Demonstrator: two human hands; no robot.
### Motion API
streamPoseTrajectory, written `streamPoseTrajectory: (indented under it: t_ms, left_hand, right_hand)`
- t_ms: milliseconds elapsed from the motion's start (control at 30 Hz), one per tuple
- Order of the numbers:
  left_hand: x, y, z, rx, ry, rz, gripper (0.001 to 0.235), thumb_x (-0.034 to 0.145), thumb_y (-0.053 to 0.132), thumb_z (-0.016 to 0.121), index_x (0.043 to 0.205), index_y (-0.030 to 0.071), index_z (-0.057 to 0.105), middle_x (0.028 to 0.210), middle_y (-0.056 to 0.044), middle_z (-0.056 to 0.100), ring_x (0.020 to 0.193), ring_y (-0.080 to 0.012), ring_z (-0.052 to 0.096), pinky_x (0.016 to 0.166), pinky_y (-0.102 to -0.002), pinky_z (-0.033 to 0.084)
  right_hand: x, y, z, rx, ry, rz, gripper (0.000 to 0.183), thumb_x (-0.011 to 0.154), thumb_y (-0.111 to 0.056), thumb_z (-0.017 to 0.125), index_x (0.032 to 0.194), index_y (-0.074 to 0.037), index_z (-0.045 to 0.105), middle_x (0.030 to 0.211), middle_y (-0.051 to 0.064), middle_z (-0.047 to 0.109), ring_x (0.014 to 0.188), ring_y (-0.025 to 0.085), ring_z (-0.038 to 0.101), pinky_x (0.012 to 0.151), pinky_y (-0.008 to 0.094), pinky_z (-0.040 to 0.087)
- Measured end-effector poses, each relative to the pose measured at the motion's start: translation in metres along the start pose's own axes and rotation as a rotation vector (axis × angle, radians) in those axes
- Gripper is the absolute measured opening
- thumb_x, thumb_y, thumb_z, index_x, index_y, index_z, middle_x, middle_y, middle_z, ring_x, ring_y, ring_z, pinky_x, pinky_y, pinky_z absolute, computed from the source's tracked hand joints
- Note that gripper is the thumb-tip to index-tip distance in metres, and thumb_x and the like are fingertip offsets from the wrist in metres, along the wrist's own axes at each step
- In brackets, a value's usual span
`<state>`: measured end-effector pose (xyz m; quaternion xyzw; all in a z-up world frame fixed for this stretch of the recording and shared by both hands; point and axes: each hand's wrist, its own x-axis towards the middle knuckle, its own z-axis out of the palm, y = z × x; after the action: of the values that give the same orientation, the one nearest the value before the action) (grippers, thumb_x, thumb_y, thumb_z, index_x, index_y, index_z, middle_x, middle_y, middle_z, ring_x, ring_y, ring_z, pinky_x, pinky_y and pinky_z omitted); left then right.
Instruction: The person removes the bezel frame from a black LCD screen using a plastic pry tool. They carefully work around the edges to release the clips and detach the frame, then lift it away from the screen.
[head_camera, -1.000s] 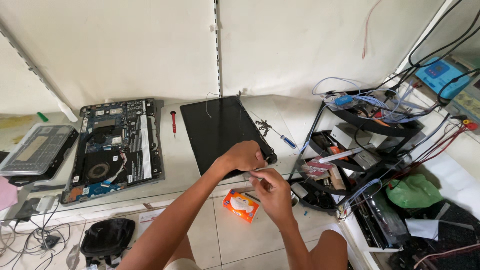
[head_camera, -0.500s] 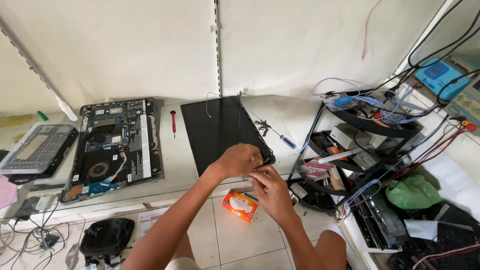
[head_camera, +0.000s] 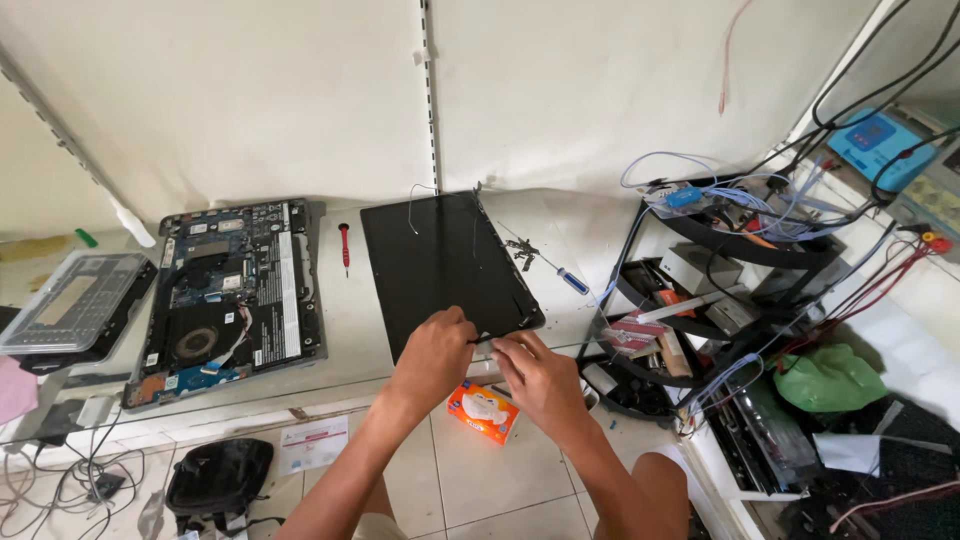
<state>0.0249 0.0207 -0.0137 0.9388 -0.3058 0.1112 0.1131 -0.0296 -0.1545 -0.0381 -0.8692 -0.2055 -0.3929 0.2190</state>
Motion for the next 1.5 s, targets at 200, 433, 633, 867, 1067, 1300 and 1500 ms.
streamPoseTrajectory:
  t_ms: [200, 433, 633, 867, 1067, 1300, 1500]
  left_hand:
    - [0.001, 0.002, -0.01, -0.105, 0.034, -0.054, 0.009, 0.084, 0.015, 0.068, 0.088, 0.009, 0.071, 0.079, -0.003, 0.062, 0.072, -0.0148, 0.064, 0.065, -0.025, 0.053]
    - [0.014, -0.003, 0.008, 0.02, 0.012, -0.014, 0.009, 0.083, 0.018, 0.064, 0.081, 0.01, 0.068, 0.073, 0.0, 0.057, 0.066, -0.0127, 0.06, 0.061, -0.024, 0.05]
    - [0.0, 0.016, -0.029, 0.311, -0.051, 0.178, 0.018, 0.09, 0.017, 0.056, 0.082, 0.005, 0.066, 0.072, -0.006, 0.054, 0.065, -0.0135, 0.055, 0.06, -0.022, 0.048]
    - [0.002, 0.006, -0.029, 0.299, -0.043, 0.293, 0.023, 0.095, 0.019, 0.051, 0.082, 0.003, 0.063, 0.073, -0.007, 0.055, 0.069, -0.0167, 0.056, 0.063, -0.025, 0.048]
    - [-0.013, 0.002, -0.044, -0.119, 0.042, 0.161, 0.019, 0.094, 0.017, 0.057, 0.092, 0.0, 0.065, 0.082, -0.01, 0.058, 0.08, -0.0231, 0.063, 0.069, -0.03, 0.053]
    - [-0.029, -0.024, -0.02, -0.209, 0.145, 0.058, 0.008, 0.086, 0.015, 0.069, 0.087, 0.006, 0.068, 0.082, -0.007, 0.059, 0.081, -0.0237, 0.065, 0.069, -0.032, 0.054]
    - [-0.024, -0.029, -0.009, -0.145, 0.112, 0.009, 0.01, 0.088, 0.019, 0.065, 0.082, 0.011, 0.067, 0.074, 0.0, 0.056, 0.071, -0.0145, 0.061, 0.063, -0.026, 0.051]
  right_hand:
    - [-0.002, 0.003, -0.001, -0.01, -0.02, -0.023, 0.012, 0.09, -0.018, 0.064, 0.097, -0.027, 0.069, 0.092, -0.012, 0.064, 0.075, 0.014, 0.071, 0.06, 0.026, 0.056]
    - [0.0, 0.005, -0.003, 0.008, -0.084, 0.016, 0.013, 0.089, -0.018, 0.064, 0.096, -0.028, 0.069, 0.092, -0.012, 0.064, 0.072, 0.019, 0.07, 0.059, 0.031, 0.057]
    - [0.004, 0.002, -0.009, 0.016, -0.128, -0.018, 0.015, 0.089, -0.012, 0.063, 0.097, -0.024, 0.069, 0.092, -0.008, 0.064, 0.071, 0.024, 0.07, 0.056, 0.034, 0.056]
    - [0.005, 0.003, -0.007, -0.025, -0.122, -0.058, 0.016, 0.089, -0.014, 0.062, 0.097, -0.026, 0.068, 0.093, -0.009, 0.062, 0.067, 0.022, 0.07, 0.054, 0.033, 0.055]
    - [0.007, -0.002, 0.003, -0.088, -0.085, -0.104, 0.014, 0.088, -0.017, 0.062, 0.094, -0.029, 0.066, 0.09, -0.011, 0.059, 0.063, 0.022, 0.068, 0.051, 0.034, 0.055]
    - [0.008, -0.009, 0.009, -0.06, -0.047, -0.139, 0.013, 0.087, -0.016, 0.064, 0.094, -0.027, 0.066, 0.088, -0.007, 0.059, 0.061, 0.022, 0.067, 0.05, 0.032, 0.054]
    - [0.006, -0.009, 0.014, -0.043, -0.037, -0.121, 0.012, 0.087, -0.018, 0.066, 0.094, -0.028, 0.068, 0.087, -0.007, 0.059, 0.059, 0.022, 0.067, 0.049, 0.033, 0.054]
